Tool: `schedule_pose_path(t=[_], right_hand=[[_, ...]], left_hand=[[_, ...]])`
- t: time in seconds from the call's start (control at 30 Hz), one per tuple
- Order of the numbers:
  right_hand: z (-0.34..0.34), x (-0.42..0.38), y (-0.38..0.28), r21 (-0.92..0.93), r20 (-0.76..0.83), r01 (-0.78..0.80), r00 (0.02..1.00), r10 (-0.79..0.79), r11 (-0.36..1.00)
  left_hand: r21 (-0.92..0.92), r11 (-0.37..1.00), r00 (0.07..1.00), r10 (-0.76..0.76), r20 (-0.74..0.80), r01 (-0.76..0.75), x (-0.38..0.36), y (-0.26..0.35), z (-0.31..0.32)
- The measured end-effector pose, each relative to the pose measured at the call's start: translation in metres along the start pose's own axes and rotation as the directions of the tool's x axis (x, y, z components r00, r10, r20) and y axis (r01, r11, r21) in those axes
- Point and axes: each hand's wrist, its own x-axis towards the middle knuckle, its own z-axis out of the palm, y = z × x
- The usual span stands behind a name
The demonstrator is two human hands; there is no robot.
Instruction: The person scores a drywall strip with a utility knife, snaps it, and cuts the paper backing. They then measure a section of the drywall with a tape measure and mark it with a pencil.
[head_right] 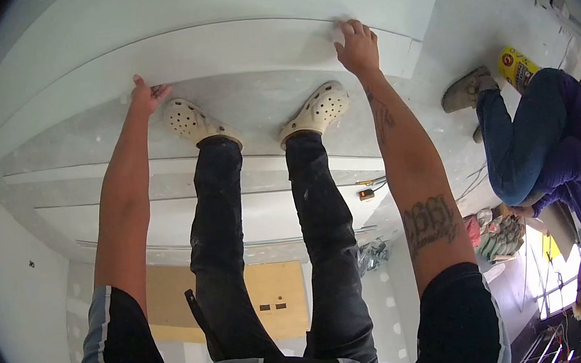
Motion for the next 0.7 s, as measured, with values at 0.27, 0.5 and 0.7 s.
schedule_pose_path(t=[0.27, 0.5, 0.7], right_hand=[[0.003, 0.0, 0.008, -0.121, 0.07, -0.134, 0.987, 0.143, 0.984], [-0.001, -0.018, -0.002, -0.118, 0.006, -0.14, 0.99, 0.141, 0.983], [0.027, -0.157, -0.02, -0.172, 0.486, 0.04, 0.872, 0.05, 0.984]], left_hand=[[-0.069, 0.997, 0.989, 0.044, 0.144, -0.035, -0.01, -0.02, 0.015], [0.732, 0.622, 0.95, 0.29, 0.115, -0.278, 0.036, -0.074, 0.021], [0.797, 0.422, 0.885, 0.37, 0.283, -0.432, -0.149, -0.13, 0.008]])
